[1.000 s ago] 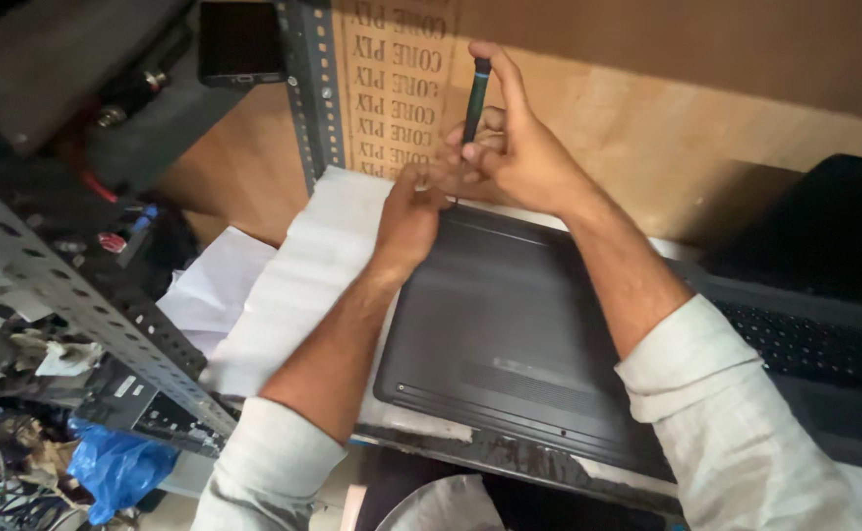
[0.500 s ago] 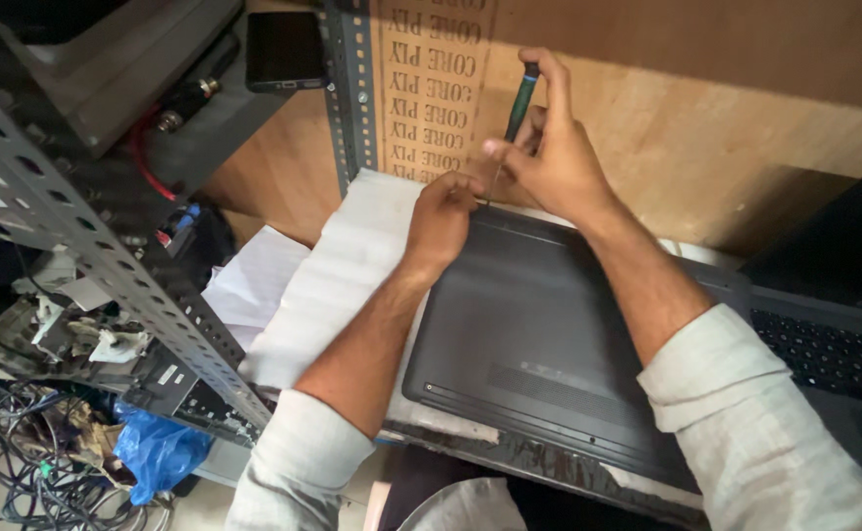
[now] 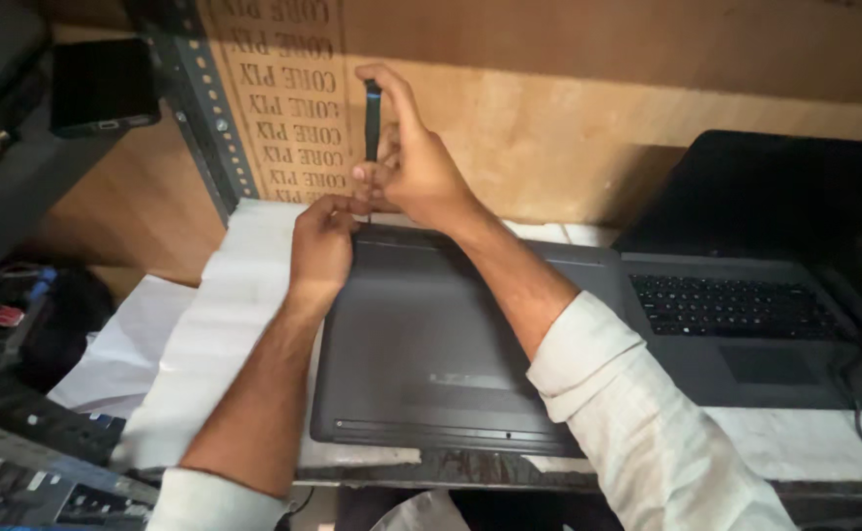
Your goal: The person uses a screwdriver to unscrew and remove the back cover of a laptop, exposing the internal components, then aligns the cover back onto the laptop body and drives the screws back in. They then set the closed laptop aside, open a second laptop, and type on its keyboard.
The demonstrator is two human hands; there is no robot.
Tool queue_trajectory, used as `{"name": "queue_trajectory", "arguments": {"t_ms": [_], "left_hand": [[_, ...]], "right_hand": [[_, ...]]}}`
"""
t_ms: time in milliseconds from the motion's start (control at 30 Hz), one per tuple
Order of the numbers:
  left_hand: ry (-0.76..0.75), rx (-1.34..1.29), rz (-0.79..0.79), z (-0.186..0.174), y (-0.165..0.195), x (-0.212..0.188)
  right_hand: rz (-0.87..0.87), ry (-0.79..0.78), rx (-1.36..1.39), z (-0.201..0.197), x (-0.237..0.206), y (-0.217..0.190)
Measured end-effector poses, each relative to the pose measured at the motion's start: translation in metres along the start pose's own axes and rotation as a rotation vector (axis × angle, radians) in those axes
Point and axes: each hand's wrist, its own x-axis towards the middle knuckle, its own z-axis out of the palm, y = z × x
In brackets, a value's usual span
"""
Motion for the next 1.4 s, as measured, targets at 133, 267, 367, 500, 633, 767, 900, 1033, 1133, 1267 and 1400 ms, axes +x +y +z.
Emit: {"name": "queue_trajectory", "arguments": {"t_ms": [133,267,367,500,633,767,900,1033,1133,1267,1400], "left_hand": [[0.043,0.166,0.028,-0.003,0.003,0.000],[0.031,0.087,-0.040,-0.003,0.007,0.002],[0.049,0.137,0.027,-0.007,0.012,0.001],[0.059,0.083,-0.041,-0.007,0.019,0.003],[0.064,0.168,-0.050,-0.007,0.021,0.000],[0.072,0.084,-0.007,-0.007,0.019,-0.001],[0.061,0.121,0.007,-0.008,0.016,0.001],[0.049,0.188,-0.029,-0.011,0.017,0.001],[0.029,0.133,-0.038,-0.012,0.019,0.000],[0.026,0.162,-0.062,-0.014,0.020,-0.002],[0.027,0.190,-0.054,-0.013,0.012,-0.002]], "right_hand": [[-0.056,0.012,-0.139,0.007,0.005,-0.012],[0.056,-0.111,0.135,0.002,0.008,-0.018],[0.040,-0.044,0.011,0.005,0.006,-0.019],[0.001,0.078,-0.222,0.018,0.006,-0.022],[-0.047,0.175,-0.323,0.027,0.004,-0.023],[-0.037,0.237,-0.369,0.035,0.002,-0.018],[-0.111,0.223,-0.234,0.028,-0.002,-0.017],[-0.204,0.151,-0.114,-0.012,-0.022,-0.031],[-0.046,0.140,-0.087,-0.052,-0.051,-0.046],[0.104,0.206,-0.275,-0.111,-0.122,-0.053],[0.167,0.152,-0.388,-0.154,-0.176,-0.033]]}}
